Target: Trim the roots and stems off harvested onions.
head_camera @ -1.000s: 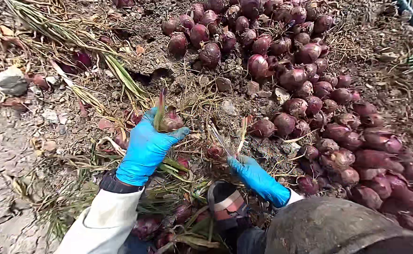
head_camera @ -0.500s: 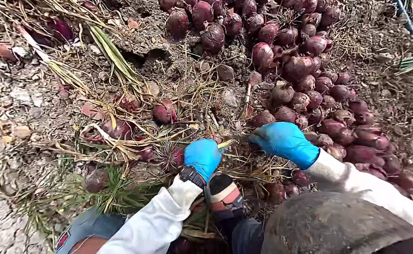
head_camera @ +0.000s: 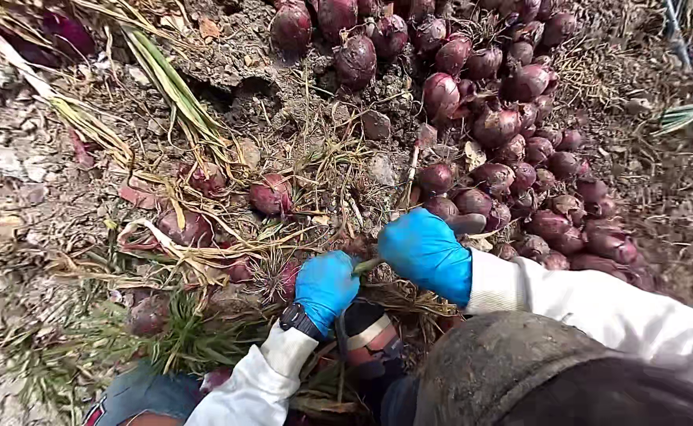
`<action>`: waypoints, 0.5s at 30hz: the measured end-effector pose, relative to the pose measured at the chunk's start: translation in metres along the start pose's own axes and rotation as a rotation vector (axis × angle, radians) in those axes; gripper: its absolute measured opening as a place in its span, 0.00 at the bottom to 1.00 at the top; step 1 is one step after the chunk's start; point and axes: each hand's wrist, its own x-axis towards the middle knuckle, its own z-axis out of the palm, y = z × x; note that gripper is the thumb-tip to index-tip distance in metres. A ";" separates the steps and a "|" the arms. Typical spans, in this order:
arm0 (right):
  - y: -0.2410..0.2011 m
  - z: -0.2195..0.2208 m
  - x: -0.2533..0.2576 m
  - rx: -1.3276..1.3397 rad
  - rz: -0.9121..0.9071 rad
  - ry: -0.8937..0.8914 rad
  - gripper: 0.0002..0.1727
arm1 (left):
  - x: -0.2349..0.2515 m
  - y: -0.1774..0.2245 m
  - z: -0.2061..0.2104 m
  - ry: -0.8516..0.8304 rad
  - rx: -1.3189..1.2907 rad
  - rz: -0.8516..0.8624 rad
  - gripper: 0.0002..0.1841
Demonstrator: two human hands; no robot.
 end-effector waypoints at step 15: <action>0.085 0.059 -0.160 0.257 0.440 0.175 0.19 | 0.011 0.006 0.001 0.213 -0.212 -0.125 0.41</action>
